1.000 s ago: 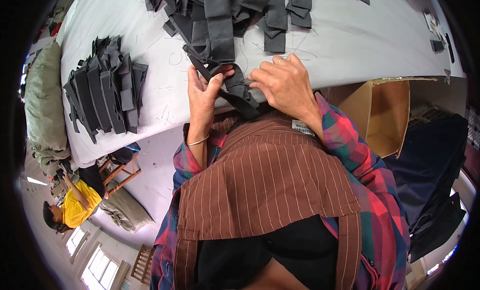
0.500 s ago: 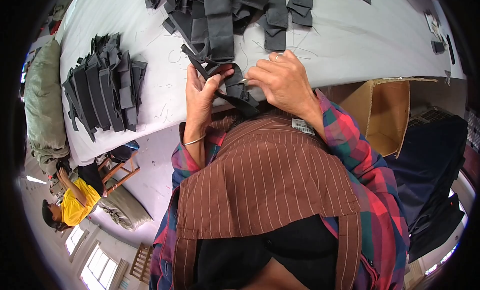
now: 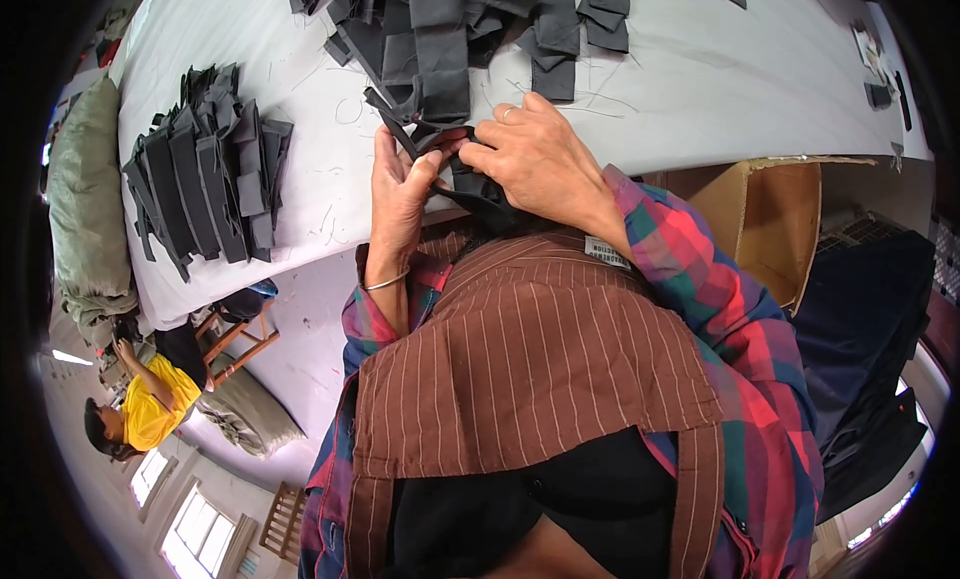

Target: Trimming excess threads from small black fabric pieces using snips.

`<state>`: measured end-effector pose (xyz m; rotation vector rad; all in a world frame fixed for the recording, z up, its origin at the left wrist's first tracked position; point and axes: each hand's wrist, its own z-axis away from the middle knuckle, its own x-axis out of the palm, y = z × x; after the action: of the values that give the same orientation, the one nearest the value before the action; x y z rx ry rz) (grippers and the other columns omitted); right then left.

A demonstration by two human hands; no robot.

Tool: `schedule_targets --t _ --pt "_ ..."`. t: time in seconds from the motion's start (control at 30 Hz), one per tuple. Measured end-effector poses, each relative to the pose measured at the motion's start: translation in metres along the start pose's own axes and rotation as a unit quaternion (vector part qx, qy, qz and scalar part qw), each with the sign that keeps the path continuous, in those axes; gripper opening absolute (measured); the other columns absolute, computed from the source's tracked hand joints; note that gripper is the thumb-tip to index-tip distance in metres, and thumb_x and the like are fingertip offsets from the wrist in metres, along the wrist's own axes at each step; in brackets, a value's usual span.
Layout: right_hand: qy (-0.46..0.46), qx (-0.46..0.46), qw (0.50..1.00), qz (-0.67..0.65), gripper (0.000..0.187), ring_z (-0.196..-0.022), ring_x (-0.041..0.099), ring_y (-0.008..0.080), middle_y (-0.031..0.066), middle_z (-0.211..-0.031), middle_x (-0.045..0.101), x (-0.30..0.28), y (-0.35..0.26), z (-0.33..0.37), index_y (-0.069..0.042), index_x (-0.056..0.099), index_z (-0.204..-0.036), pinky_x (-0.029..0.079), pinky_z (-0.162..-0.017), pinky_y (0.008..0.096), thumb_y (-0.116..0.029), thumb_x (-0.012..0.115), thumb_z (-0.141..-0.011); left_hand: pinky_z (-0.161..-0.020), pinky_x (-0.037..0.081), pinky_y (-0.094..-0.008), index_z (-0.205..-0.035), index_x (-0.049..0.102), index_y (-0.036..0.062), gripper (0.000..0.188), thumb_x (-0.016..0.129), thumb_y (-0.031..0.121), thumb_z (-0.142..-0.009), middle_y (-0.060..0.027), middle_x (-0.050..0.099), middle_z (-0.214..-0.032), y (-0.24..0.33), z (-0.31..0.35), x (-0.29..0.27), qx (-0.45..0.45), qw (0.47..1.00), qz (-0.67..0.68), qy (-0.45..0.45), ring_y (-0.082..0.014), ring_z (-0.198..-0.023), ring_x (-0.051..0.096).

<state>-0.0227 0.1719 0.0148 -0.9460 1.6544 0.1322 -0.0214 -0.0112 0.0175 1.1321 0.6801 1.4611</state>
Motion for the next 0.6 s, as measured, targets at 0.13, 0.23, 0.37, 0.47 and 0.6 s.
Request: schedule_targets --t 0.13,0.23,0.37,0.47,0.6 --pt "-0.015 -0.014 1.0 -0.006 0.015 -0.071 0.05 0.0173 -0.0016 -0.073 0.053 0.0019 0.0002 -0.0034 -0.013 0.064 -0.083 0.035 -0.064 0.0316 -0.007 0.06 -0.069 -0.085 0.047 -0.0275 -0.129 0.03 0.0004 0.054 0.058 -0.002 -0.082 -0.0138 0.054 -0.114 -0.0041 -0.0019 -0.0026 0.006 1.0 -0.01 -0.002 -0.0178 -0.102 0.057" --pt "-0.004 -0.02 1.0 0.001 0.007 -0.071 0.053 0.0171 -0.0014 -0.069 0.054 0.0014 -0.0017 -0.0073 -0.011 0.061 -0.075 0.037 -0.064 0.0325 -0.008 0.06 -0.07 -0.075 0.047 -0.0245 -0.128 0.032 0.0018 0.052 0.059 0.002 -0.083 -0.0111 0.055 -0.111 -0.0061 -0.0019 -0.0037 0.023 0.999 -0.022 -0.005 -0.0139 -0.095 0.056" --pt "-0.009 -0.025 1.0 0.002 0.006 -0.07 0.053 0.017 -0.0014 -0.069 0.055 0.0015 -0.0007 -0.0086 -0.011 0.061 -0.075 0.037 -0.064 0.0325 -0.008 0.06 -0.07 -0.065 0.047 -0.0219 -0.127 0.034 0.0029 0.051 0.06 0.006 -0.084 -0.0091 0.057 -0.109 -0.0075 -0.0029 -0.0045 0.039 0.999 -0.029 -0.005 -0.0109 -0.089 0.056" --pt "-0.019 -0.025 0.999 0.005 0.006 -0.07 0.053 0.0168 -0.0013 -0.068 0.055 0.0031 -0.0002 -0.0085 -0.011 0.061 -0.075 0.037 -0.065 0.0321 -0.008 0.06 -0.07 -0.066 0.047 -0.0221 -0.129 0.034 0.0027 0.052 0.059 0.005 -0.083 -0.0088 0.056 -0.109 -0.0065 -0.0027 -0.0035 0.037 0.999 -0.022 -0.006 -0.0109 -0.09 0.055" --pt "-0.008 -0.017 1.0 -0.003 0.004 -0.07 0.054 0.0177 -0.001 -0.068 0.056 0.0053 -0.001 -0.0079 -0.011 0.061 -0.074 0.038 -0.064 0.0329 -0.009 0.061 -0.07 -0.085 0.046 -0.0268 -0.128 0.032 0.0004 0.053 0.058 -0.002 -0.082 -0.012 0.053 -0.115 -0.0054 -0.0019 -0.0048 0.021 1.0 -0.009 -0.008 -0.0162 -0.103 0.055"
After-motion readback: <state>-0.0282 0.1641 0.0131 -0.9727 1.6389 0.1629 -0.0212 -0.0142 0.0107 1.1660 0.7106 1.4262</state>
